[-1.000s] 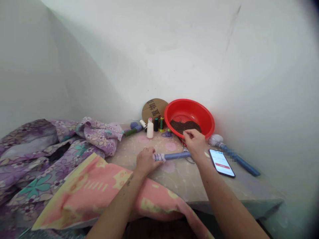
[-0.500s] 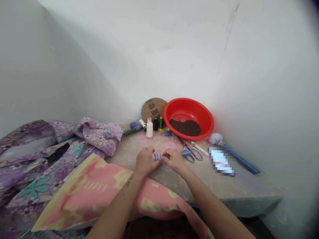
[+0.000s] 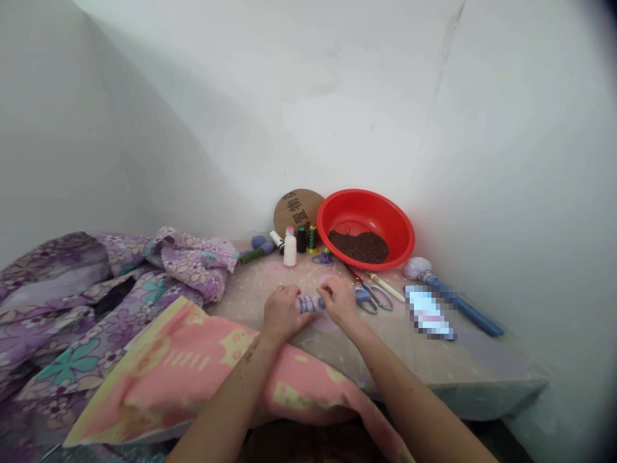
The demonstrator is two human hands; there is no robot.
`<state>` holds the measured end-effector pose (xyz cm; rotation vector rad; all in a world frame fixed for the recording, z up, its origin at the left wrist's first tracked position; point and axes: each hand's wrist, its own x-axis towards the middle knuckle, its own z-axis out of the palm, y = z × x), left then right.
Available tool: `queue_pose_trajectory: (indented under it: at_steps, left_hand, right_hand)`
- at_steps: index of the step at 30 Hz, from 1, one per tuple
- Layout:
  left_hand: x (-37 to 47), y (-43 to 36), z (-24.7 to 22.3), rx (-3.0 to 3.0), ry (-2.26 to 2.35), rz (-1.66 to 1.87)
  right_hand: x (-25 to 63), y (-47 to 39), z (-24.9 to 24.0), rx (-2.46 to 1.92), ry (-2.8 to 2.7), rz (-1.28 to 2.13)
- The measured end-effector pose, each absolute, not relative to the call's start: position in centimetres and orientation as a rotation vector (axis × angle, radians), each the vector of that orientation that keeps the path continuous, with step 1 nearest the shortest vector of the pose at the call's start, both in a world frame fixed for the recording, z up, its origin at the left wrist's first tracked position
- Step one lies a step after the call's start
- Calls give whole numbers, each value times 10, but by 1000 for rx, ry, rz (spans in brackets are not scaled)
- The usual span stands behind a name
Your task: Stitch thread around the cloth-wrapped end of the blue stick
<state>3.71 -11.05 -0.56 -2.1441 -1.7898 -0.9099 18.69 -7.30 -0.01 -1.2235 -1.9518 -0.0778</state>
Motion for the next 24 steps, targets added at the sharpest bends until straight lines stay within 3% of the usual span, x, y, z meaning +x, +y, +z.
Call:
queue_pose_trajectory:
  at_steps: [11,18,24]
  left_hand:
    - [34,-109,-10,-2167,-1652,-953]
    - [34,-106,-12,-2154,-1519,-948]
    - [33,-109,-10,-2171,-1464,-932]
  right_hand:
    - [194,-76,12,-1088,-1875,-37]
    - [209,-90,19,-876,-1998,364]
    - [227,-100,19,-716,-2074,1024]
